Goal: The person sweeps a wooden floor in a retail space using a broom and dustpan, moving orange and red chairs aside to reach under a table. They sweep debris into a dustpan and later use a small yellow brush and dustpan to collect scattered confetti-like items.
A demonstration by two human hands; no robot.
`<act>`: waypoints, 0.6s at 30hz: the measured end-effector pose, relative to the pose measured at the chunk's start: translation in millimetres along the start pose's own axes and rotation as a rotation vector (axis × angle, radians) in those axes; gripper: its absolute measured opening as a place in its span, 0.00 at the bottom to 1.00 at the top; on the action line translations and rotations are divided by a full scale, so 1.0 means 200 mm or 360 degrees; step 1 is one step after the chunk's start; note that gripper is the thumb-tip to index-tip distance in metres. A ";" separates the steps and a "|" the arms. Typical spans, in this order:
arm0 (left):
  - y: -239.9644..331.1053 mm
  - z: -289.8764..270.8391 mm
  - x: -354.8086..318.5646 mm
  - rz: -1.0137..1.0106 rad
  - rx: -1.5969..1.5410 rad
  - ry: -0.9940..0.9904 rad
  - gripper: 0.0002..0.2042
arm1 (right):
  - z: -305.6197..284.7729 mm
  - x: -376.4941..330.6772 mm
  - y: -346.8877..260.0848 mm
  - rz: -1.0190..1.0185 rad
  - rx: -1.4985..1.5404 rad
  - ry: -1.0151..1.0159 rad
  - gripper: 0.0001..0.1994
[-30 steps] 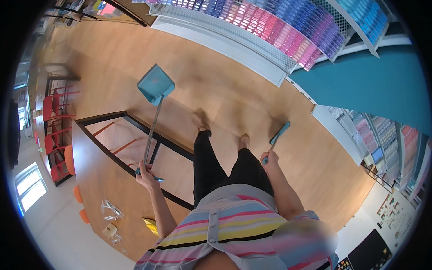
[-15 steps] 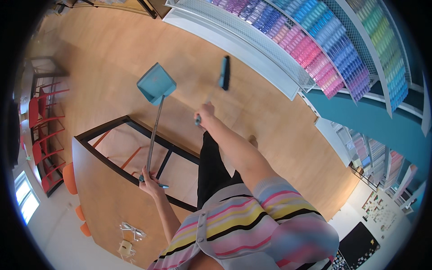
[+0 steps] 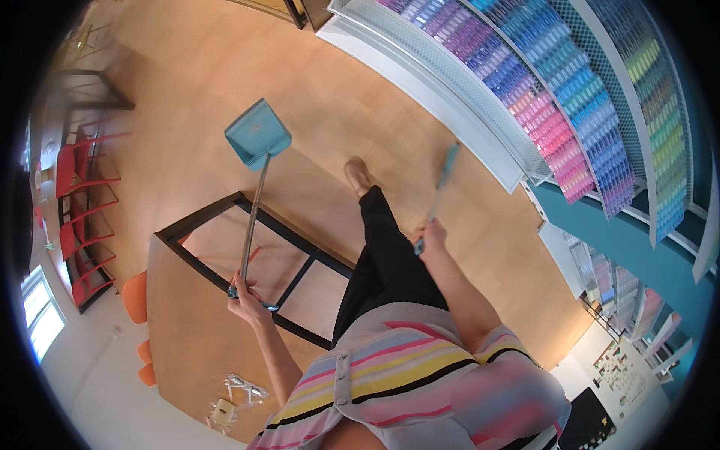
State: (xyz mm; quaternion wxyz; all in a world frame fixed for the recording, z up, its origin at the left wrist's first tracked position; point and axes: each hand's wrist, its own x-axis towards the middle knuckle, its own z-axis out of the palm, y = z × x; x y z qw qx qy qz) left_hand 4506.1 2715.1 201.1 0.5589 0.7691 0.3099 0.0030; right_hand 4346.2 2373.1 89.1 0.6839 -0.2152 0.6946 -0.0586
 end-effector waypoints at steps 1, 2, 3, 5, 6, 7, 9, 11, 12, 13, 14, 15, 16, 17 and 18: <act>0.03 0.02 0.05 0.0006 -0.0017 0.0011 0.13 | -0.05 0.15 0.00 -0.0052 -0.0026 0.0059 0.07; 0.07 0.03 0.10 -0.0003 -0.0008 -0.0003 0.13 | -0.09 0.35 -0.02 0.0131 0.0247 0.0147 0.09; 0.11 0.03 0.16 -0.0003 -0.0013 0.0017 0.13 | -0.04 0.49 -0.04 0.0324 0.0511 0.0222 0.12; 0.21 0.04 0.28 0.0042 -0.0051 0.0020 0.12 | 0.22 0.49 -0.06 0.0232 0.0441 0.0168 0.09; 0.24 0.05 0.35 0.0005 -0.0059 0.0021 0.12 | 0.34 0.48 -0.05 0.0190 0.0408 0.0180 0.08; 0.27 0.07 0.43 0.0033 -0.0020 0.0016 0.12 | 0.52 0.48 0.00 0.0088 0.0360 0.0166 0.07; 0.34 0.15 0.58 0.0080 0.0055 -0.0024 0.13 | 0.88 0.50 0.17 0.0081 0.0413 0.0099 0.04; 0.45 0.23 0.72 0.0077 0.0093 -0.0053 0.12 | 1.29 0.37 0.32 -0.0042 0.0189 -0.0198 0.06; 0.50 0.23 0.80 0.0089 0.0113 -0.0049 0.12 | 1.51 0.24 0.37 -0.0105 0.0070 -0.0321 0.05; 0.55 0.26 0.86 0.0084 0.0125 -0.0085 0.12 | 1.72 0.21 0.42 -0.0095 -0.0006 -0.0026 0.05; 0.59 0.30 0.93 0.0070 0.0160 -0.0104 0.12 | 1.86 0.14 0.44 -0.0079 -0.0210 -0.0037 0.08; 0.64 0.33 1.00 0.0059 0.0170 -0.0094 0.12 | 2.00 0.05 0.43 -0.0068 -0.0428 -0.0077 0.13; 0.67 0.35 1.06 0.0038 0.0184 -0.0101 0.13 | 2.07 -0.01 0.42 -0.0071 -0.0470 -0.0166 0.16; 0.71 0.38 1.12 0.0017 0.0202 -0.0105 0.13 | 2.12 -0.05 0.41 -0.0067 -0.0513 -0.0255 0.20; 0.76 0.40 1.19 -0.0013 0.0211 -0.0120 0.13 | 2.15 -0.04 0.38 0.0112 -0.0382 -0.0541 0.26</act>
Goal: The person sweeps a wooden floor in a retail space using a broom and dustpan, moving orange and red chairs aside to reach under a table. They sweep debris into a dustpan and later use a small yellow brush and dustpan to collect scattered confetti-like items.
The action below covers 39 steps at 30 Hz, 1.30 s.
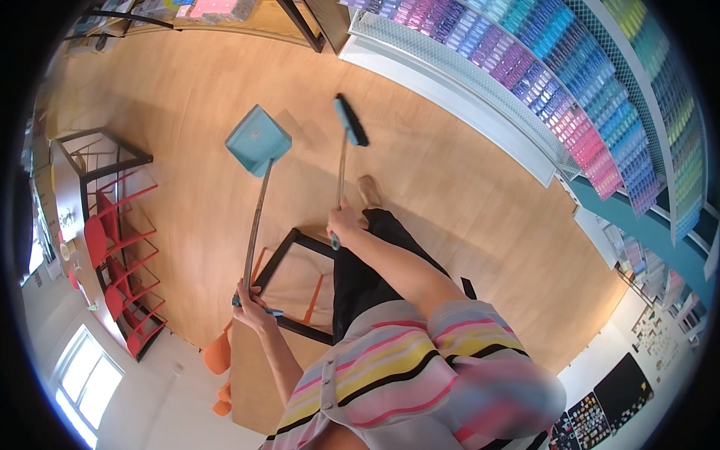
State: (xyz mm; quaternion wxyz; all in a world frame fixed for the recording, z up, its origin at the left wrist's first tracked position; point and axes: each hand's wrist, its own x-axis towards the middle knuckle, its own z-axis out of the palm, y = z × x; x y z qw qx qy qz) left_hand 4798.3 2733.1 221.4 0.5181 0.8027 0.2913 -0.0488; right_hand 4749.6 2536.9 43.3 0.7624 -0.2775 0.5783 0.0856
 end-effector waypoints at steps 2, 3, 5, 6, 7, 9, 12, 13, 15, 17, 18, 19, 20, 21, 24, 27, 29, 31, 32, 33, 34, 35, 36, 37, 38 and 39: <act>0.07 0.00 0.16 -0.0015 -0.0052 -0.0022 0.13 | -0.03 -0.09 -0.13 0.0153 0.0155 -0.0157 0.30; 0.10 0.01 0.25 -0.0015 -0.0080 -0.0043 0.13 | -0.06 -0.13 -0.15 0.0115 0.0184 -0.0114 0.30; 0.18 0.04 0.42 -0.0026 -0.0005 -0.0050 0.12 | -0.08 -0.30 -0.21 0.0031 0.0222 -0.0073 0.28; 0.21 0.05 0.51 -0.0043 -0.0006 -0.0054 0.11 | -0.07 -0.35 -0.23 0.0061 0.0317 0.0024 0.28; 0.23 0.08 0.60 -0.0061 -0.0007 -0.0065 0.11 | -0.07 -0.35 -0.22 0.0088 0.0405 0.0184 0.29; 0.29 0.14 0.77 -0.0050 -0.0032 -0.0091 0.11 | -0.08 -0.26 -0.25 0.0105 0.0505 0.0532 0.31; 0.32 0.22 1.07 -0.0033 -0.0021 -0.0175 0.11 | -0.25 0.18 -0.29 -0.0401 0.0219 0.0737 0.02; 0.32 0.21 1.19 -0.0018 -0.0005 -0.0187 0.11 | -0.21 0.29 -0.37 -0.0384 0.0176 0.0811 0.02; 0.38 0.24 1.41 0.0041 0.0032 -0.0264 0.12 | -0.05 0.42 -0.52 -0.0351 0.0172 0.0943 0.03; 0.46 0.23 1.61 0.0054 0.0108 -0.0292 0.12 | 0.21 0.51 -0.57 -0.0272 0.0250 0.0852 0.03; 0.52 0.22 1.68 0.0049 0.0164 -0.0336 0.12 | 0.34 0.55 -0.59 -0.0219 0.0314 0.0761 0.03; 0.57 0.26 1.74 0.0030 0.0154 -0.0395 0.11 | 0.40 0.66 -0.54 -0.0231 -0.0024 0.0811 0.03; 0.63 0.29 1.80 0.0014 0.0151 -0.0448 0.11 | 0.47 0.78 -0.48 -0.0223 -0.0361 0.0851 0.04; 0.67 0.26 1.89 0.0015 0.0154 -0.0446 0.11 | 0.68 0.82 -0.48 -0.0246 -0.0510 0.0816 0.10; 0.80 0.22 2.11 0.0050 0.0264 -0.0465 0.11 | 1.34 0.70 -0.56 -0.0220 -0.0566 0.0698 0.20; 0.89 0.27 2.25 0.0067 0.0343 -0.0519 0.11 | 1.63 0.63 -0.51 -0.0447 -0.1132 0.0621 0.24; 0.94 0.34 2.35 0.0125 0.0424 -0.0539 0.11 | 1.74 0.54 -0.45 -0.0426 -0.1324 0.0399 0.24; 0.97 0.39 2.42 0.0160 0.0496 -0.0564 0.12 | 1.81 0.41 -0.44 -0.0252 -0.1241 0.0186 0.25; 0.99 0.41 2.45 0.0173 0.0520 -0.0569 0.12 | 1.81 0.37 -0.44 -0.0179 -0.1031 0.0064 0.26; 1.01 0.44 2.48 0.0193 0.0542 -0.0572 0.12 | 1.78 0.33 -0.44 -0.0116 -0.0814 -0.0060 0.26; 1.02 0.46 2.49 0.0217 0.0595 -0.0568 0.12 | 1.75 0.29 -0.41 -0.0091 -0.0601 -0.0075 0.26; 1.04 0.47 2.50 0.0169 0.0558 -0.0592 0.12 | 1.71 0.23 -0.39 -0.0069 -0.0381 -0.0080 0.26; 1.06 0.48 2.53 0.0124 0.0520 -0.0614 0.11 | 1.67 0.18 -0.36 -0.0054 -0.0159 -0.0089 0.26; 1.07 0.50 2.54 0.0078 0.0483 -0.0634 0.11 | 1.65 0.13 -0.33 -0.0102 -0.0095 0.0008 0.26; 1.08 0.52 2.52 0.0018 0.0482 -0.0632 0.10 | 1.65 0.08 -0.29 -0.0144 -0.0028 0.0091 0.25; 1.09 0.53 2.50 -0.0014 0.0463 -0.0653 0.10 | 1.62 0.06 -0.26 -0.0185 0.0037 0.0172 0.25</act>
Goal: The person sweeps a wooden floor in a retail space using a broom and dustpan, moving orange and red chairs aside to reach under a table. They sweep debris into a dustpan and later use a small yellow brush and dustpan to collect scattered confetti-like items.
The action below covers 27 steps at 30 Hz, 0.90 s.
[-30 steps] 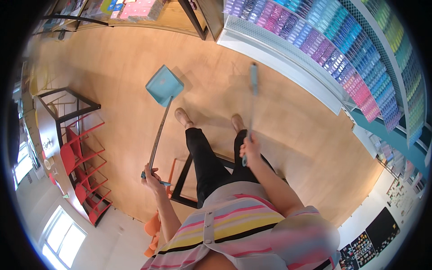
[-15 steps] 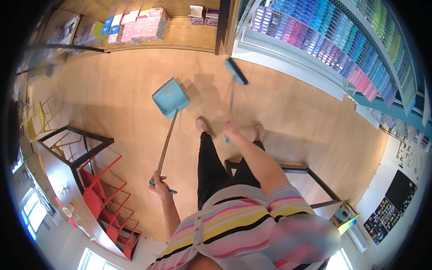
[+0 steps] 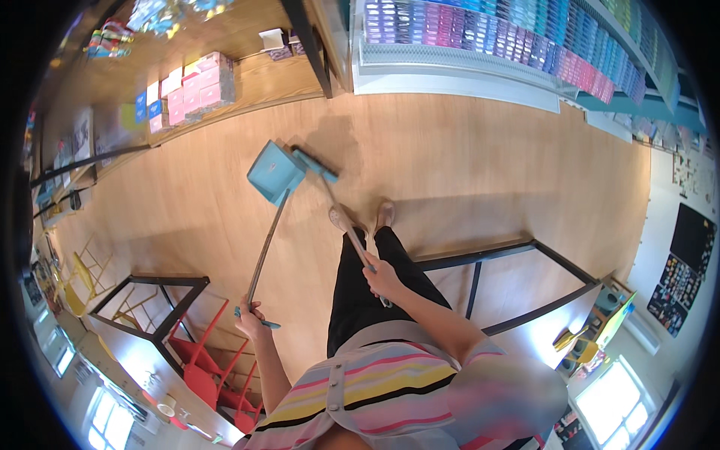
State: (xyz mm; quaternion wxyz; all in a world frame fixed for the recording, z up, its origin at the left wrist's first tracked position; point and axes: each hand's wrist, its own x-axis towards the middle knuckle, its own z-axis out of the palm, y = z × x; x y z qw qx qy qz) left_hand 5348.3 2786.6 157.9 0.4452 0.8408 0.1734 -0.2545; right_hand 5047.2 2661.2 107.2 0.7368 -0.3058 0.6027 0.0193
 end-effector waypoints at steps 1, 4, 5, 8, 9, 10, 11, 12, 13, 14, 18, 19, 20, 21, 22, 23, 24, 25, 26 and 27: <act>0.01 0.02 -0.03 -0.0025 -0.0025 -0.0022 0.10 | -0.05 0.00 0.02 -0.0157 -0.0174 0.0131 0.24; 0.04 0.09 -0.09 -0.0067 -0.0054 -0.0021 0.10 | -0.19 0.06 -0.02 -0.0397 -0.0656 0.0414 0.25; 0.05 0.12 -0.12 -0.0080 -0.0054 0.0000 0.10 | -0.22 0.08 -0.09 -0.0314 -0.0794 0.0422 0.26; 0.10 0.24 -0.22 -0.0050 -0.0103 0.0016 0.11 | -0.32 0.34 -0.09 -0.0431 -0.1074 0.0647 0.29; 0.11 0.25 -0.24 -0.0046 -0.0076 0.0015 0.10 | -0.31 0.43 -0.14 -0.0416 -0.1095 0.0641 0.30; 0.12 0.27 -0.26 -0.0024 -0.0039 0.0000 0.10 | -0.32 0.52 -0.19 -0.0402 -0.1116 0.0640 0.31; 0.13 0.26 -0.28 0.0002 -0.0004 0.0003 0.10 | -0.30 0.54 -0.34 -0.0258 -0.1092 0.0471 0.32; 0.14 0.27 -0.30 0.0029 0.0039 -0.0012 0.10 | -0.27 0.55 -0.42 -0.0211 -0.1090 0.0495 0.33; 0.15 0.29 -0.33 0.0054 0.0028 0.0005 0.10 | -0.25 0.55 -0.47 -0.0157 -0.1084 0.0523 0.33; 0.17 0.32 -0.36 0.0076 0.0025 0.0034 0.10 | -0.24 0.55 -0.50 -0.0094 -0.1079 0.0536 0.33; 0.17 0.31 -0.39 0.0086 0.0059 0.0062 0.11 | -0.33 0.51 -0.15 -0.0196 -0.0953 0.0542 0.35; 0.17 0.30 -0.42 0.0145 0.0047 0.0036 0.11 | -0.33 0.46 -0.09 -0.0124 -0.1081 0.0385 0.34; 0.16 0.29 -0.43 0.0100 0.0062 0.0094 0.12 | -0.35 0.39 -0.03 -0.0033 -0.1203 0.0237 0.34; 0.15 0.28 -0.40 0.0124 0.0023 0.0086 0.12 | -0.40 0.29 -0.05 -0.0075 -0.1185 0.0173 0.32; 0.13 0.28 -0.38 0.0153 -0.0018 0.0084 0.12 | -0.44 0.19 -0.05 -0.0128 -0.1164 0.0103 0.32; 0.16 0.36 -0.45 0.0141 0.0032 0.0057 0.12 | -0.49 0.21 0.07 -0.0026 -0.0803 0.0108 0.29; 0.23 0.41 -0.57 0.0148 0.0067 0.0069 0.13 | -0.58 0.16 0.09 -0.0049 -0.0461 0.0015 0.28; 0.26 0.46 -0.64 0.0153 0.0099 0.0085 0.13 | -0.68 0.11 0.11 -0.0077 -0.0124 -0.0079 0.27; 0.26 0.48 -0.62 0.0185 0.0106 0.0057 0.13 | -0.76 0.06 0.14 -0.0114 0.0212 -0.0175 0.26; 0.25 0.48 -0.58 0.0222 0.0128 0.0032 0.13 | -0.81 0.05 0.21 -0.0026 0.0457 -0.0114 0.27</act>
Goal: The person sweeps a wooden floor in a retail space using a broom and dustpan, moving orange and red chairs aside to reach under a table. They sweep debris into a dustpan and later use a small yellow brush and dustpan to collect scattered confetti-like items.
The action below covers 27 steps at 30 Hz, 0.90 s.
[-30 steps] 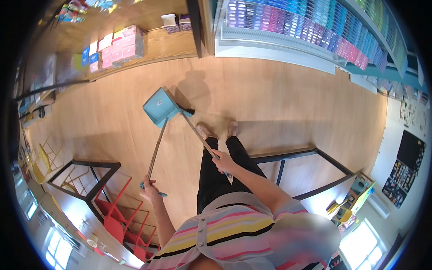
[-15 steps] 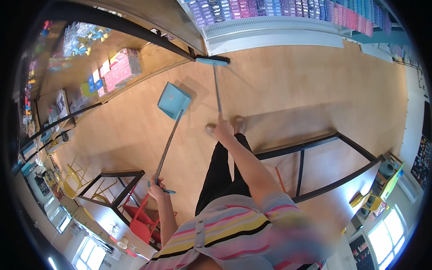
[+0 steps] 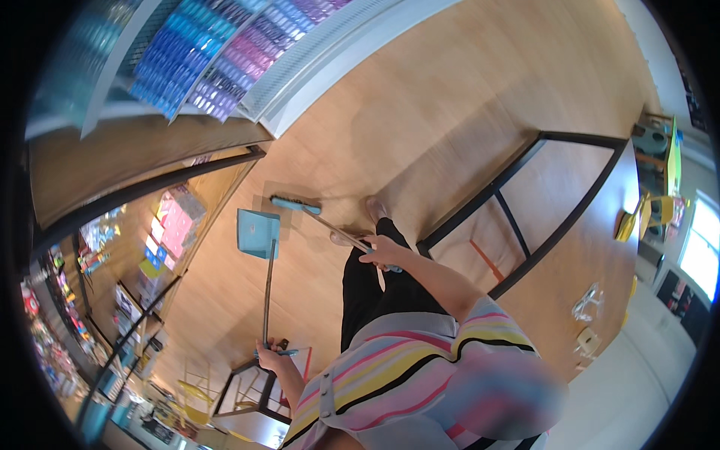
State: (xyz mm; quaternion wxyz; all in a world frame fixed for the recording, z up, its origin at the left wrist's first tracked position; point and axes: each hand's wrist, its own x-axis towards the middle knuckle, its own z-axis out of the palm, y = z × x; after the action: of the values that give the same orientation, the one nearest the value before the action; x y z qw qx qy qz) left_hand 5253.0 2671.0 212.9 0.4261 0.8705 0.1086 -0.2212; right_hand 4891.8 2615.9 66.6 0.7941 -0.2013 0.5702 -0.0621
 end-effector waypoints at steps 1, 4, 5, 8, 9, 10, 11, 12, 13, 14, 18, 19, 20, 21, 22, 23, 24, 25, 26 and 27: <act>-0.02 0.01 0.03 0.0037 0.0017 -0.0023 0.14 | -0.05 -0.01 0.04 0.0010 0.0048 0.0004 0.26; 0.03 0.07 0.02 0.0092 0.0099 -0.0053 0.13 | -0.20 0.02 0.10 -0.0089 0.0083 0.0055 0.23; 0.05 0.10 0.01 0.0107 0.0128 -0.0093 0.13 | -0.27 0.07 0.14 -0.0129 -0.0028 0.0131 0.20; 0.10 0.18 -0.05 0.0187 0.0322 -0.0204 0.12 | -0.51 0.07 0.13 -0.0168 -0.1155 0.0843 0.19; 0.12 0.22 -0.07 0.0208 0.0368 -0.0260 0.12 | -0.59 0.04 0.11 -0.0199 -0.1085 0.0913 0.18; 0.13 0.24 -0.07 0.0208 0.0330 -0.0270 0.11 | -0.66 -0.01 0.11 -0.0229 -0.1014 0.0985 0.18; 0.14 0.26 -0.09 0.0213 0.0334 -0.0305 0.10 | -0.74 -0.04 0.14 -0.0254 -0.0948 0.1055 0.18; 0.15 0.31 -0.12 0.0221 0.0371 -0.0340 0.10 | -0.87 0.03 0.37 -0.0261 -0.1045 0.1092 0.17; 0.16 0.36 -0.14 0.0228 0.0409 -0.0367 0.11 | -0.97 0.10 0.61 -0.0264 -0.1145 0.1119 0.17; 0.17 0.36 -0.14 0.0268 0.0393 -0.0355 0.11 | -1.01 0.01 0.53 -0.0069 -0.0967 0.1142 0.17; 0.19 0.46 -0.18 0.0342 0.0446 -0.0463 0.12 | -1.13 -0.39 0.62 0.0226 -0.0330 0.1589 0.18; 0.20 0.48 -0.18 0.0351 0.0458 -0.0487 0.12 | -1.16 -0.40 0.69 0.0243 -0.0220 0.1657 0.18; 0.21 0.50 -0.17 0.0363 0.0459 -0.0530 0.12 | -1.20 -0.41 0.75 0.0252 -0.0118 0.1729 0.18; 0.21 0.51 -0.15 0.0372 0.0464 -0.0575 0.12 | -1.25 -0.38 0.84 0.0226 -0.0085 0.1853 0.18; 0.22 0.52 -0.14 0.0379 0.0467 -0.0617 0.12 | -1.29 -0.35 0.92 0.0199 -0.0056 0.1974 0.18; 0.21 0.52 -0.13 0.0386 0.0474 -0.0625 0.12 | -1.35 -0.28 0.97 0.0155 -0.0031 0.2084 0.17; 0.22 0.52 -0.11 0.0394 0.0480 -0.0633 0.12 | -1.39 -0.31 0.91 0.0191 0.0382 0.1992 0.18; 0.22 0.52 -0.10 0.0402 0.0483 -0.0639 0.12 | -1.43 -0.27 0.92 0.0173 0.0508 0.2019 0.18; 0.21 0.53 -0.09 0.0420 0.0533 -0.0649 0.12 | -1.48 -0.25 0.93 0.0154 0.0634 0.2056 0.19; 0.20 0.54 -0.09 0.0421 0.0547 -0.0689 0.12 | -1.51 -0.23 0.96 0.0141 0.0761 0.2087 0.20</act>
State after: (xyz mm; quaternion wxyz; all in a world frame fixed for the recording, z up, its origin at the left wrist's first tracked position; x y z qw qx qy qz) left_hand 5221.3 2561.1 190.4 0.3110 0.8690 -0.1380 -0.3594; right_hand 4569.8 2730.9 -49.2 0.3103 0.0814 0.9101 -0.2622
